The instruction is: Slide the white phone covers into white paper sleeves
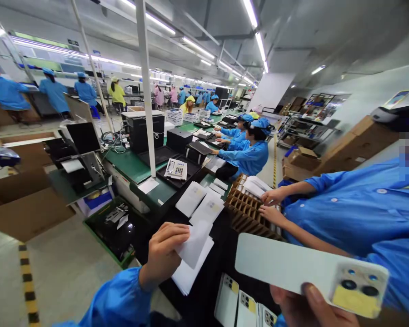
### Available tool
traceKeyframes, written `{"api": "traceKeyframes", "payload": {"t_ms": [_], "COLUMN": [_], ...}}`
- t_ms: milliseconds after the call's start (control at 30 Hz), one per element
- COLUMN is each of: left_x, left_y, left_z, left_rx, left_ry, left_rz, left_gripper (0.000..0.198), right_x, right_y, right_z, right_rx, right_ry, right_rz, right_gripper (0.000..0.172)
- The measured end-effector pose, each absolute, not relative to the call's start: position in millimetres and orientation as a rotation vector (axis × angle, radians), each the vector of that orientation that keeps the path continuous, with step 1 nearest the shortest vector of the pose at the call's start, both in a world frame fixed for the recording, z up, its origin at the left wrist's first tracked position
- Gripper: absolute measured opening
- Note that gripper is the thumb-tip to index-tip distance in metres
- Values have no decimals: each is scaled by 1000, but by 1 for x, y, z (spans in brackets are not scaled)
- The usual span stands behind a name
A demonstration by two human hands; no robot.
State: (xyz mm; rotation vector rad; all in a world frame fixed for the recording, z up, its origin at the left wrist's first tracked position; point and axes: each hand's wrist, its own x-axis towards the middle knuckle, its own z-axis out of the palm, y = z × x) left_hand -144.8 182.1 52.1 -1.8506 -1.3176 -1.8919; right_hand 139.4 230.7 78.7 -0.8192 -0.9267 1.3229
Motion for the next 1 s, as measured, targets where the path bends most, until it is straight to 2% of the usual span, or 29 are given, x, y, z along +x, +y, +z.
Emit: {"api": "traceKeyframes", "payload": {"t_ms": [67, 133, 333, 1000], "left_x": [-149, -154, -168, -171], "left_y": [184, 187, 192, 200], "left_z": [54, 55, 58, 58], "left_rx": [-1871, -1885, -1881, -1865], "left_ry": [-1255, -1224, -1122, -1058], "left_rz": [-1825, -1754, -1469, -1421], "left_gripper": [20, 22, 23, 22], "right_x": [128, 117, 84, 59], "right_y": [228, 225, 214, 217], "right_z": [79, 81, 90, 94], "right_rx": [-824, -850, -878, -901], "right_ry": [-886, -886, -867, -835], "right_rz": [1274, 1255, 1340, 1431], "right_gripper": [48, 51, 28, 25]}}
